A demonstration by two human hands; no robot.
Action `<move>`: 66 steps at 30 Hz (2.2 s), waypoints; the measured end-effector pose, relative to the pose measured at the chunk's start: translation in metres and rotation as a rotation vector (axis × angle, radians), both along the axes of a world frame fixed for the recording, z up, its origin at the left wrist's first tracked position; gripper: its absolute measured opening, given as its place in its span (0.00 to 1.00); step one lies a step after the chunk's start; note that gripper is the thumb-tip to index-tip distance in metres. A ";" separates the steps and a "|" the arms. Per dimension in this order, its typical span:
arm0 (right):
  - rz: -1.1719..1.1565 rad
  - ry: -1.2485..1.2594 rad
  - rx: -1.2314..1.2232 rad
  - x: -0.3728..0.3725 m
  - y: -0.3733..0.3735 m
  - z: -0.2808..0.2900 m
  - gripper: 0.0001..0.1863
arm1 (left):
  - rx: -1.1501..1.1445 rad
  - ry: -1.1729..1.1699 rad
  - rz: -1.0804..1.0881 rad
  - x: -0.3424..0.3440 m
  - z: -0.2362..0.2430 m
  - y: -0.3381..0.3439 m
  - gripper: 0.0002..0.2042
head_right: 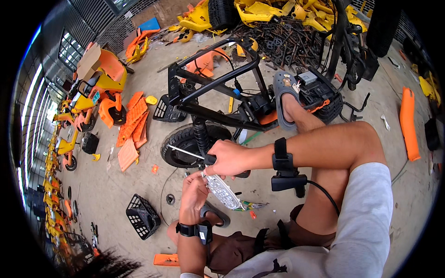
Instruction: The person unscrews and removes the white plastic cover of a headlight component from an electric scooter frame using a screwdriver by hand.
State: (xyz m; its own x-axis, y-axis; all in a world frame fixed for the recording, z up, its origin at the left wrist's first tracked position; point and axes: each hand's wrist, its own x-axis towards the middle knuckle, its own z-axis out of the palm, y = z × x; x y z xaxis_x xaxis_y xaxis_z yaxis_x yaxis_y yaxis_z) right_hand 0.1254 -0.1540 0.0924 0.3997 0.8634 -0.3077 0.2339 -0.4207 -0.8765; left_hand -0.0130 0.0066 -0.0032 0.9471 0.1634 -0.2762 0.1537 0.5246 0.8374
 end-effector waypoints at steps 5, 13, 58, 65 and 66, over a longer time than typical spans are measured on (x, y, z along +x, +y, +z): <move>0.003 0.014 0.011 0.001 -0.001 0.000 0.15 | 0.007 -0.024 -0.036 -0.001 0.007 -0.002 0.16; -0.015 0.047 0.044 0.000 -0.002 0.007 0.15 | 0.037 -0.029 -0.043 -0.001 0.009 -0.002 0.18; -0.007 -0.039 0.028 -0.001 -0.009 0.004 0.17 | -0.009 0.038 0.006 0.000 -0.001 -0.005 0.08; -0.005 0.009 0.027 -0.004 -0.005 0.006 0.16 | -0.032 0.009 -0.010 -0.002 0.007 -0.005 0.08; -0.018 0.019 0.022 -0.004 -0.005 0.007 0.16 | -0.040 0.005 -0.018 -0.002 0.006 -0.002 0.08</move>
State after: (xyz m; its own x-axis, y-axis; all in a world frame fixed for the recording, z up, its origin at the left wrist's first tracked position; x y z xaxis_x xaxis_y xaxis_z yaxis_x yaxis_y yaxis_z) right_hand 0.1212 -0.1590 0.0999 0.4093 0.8630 -0.2962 0.2101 -0.4051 -0.8898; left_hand -0.0154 0.0042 0.0025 0.9484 0.1347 -0.2870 0.1678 0.5548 0.8149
